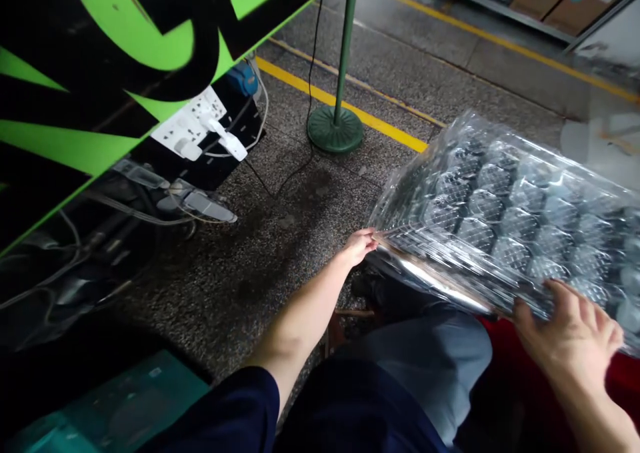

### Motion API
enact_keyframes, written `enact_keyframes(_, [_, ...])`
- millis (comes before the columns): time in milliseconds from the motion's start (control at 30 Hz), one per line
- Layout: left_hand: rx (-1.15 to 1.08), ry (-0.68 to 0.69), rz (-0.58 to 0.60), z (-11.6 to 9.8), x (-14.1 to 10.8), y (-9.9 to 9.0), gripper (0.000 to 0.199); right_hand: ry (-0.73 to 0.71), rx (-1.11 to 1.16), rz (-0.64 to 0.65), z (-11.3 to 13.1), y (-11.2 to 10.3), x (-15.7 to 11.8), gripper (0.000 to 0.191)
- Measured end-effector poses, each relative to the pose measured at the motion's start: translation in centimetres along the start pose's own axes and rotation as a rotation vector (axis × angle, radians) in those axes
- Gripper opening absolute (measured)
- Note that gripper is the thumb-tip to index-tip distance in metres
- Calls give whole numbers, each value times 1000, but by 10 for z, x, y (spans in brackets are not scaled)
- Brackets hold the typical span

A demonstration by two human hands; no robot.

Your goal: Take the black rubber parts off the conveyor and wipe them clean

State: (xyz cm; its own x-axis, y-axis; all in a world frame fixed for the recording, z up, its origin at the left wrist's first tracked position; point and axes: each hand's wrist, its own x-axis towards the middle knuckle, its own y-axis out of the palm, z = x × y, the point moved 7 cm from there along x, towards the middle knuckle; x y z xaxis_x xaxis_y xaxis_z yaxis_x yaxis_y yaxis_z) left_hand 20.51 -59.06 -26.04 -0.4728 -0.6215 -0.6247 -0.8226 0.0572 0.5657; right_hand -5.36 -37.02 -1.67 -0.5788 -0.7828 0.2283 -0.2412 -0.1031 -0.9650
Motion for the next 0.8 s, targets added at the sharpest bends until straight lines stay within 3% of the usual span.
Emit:
enact_keyframes(400, [141,-31,65,-7,7,-16,41,38,64,-84,15,-11,-6,73])
enact_keyframes(633, [335,23,27,-18,0,-9,49,33,111,-115,16,-10,-7,71])
enact_keyframes(800, [395,19,47,-24,-4,-4,41,31,124,-127,16,-10,-5,70])
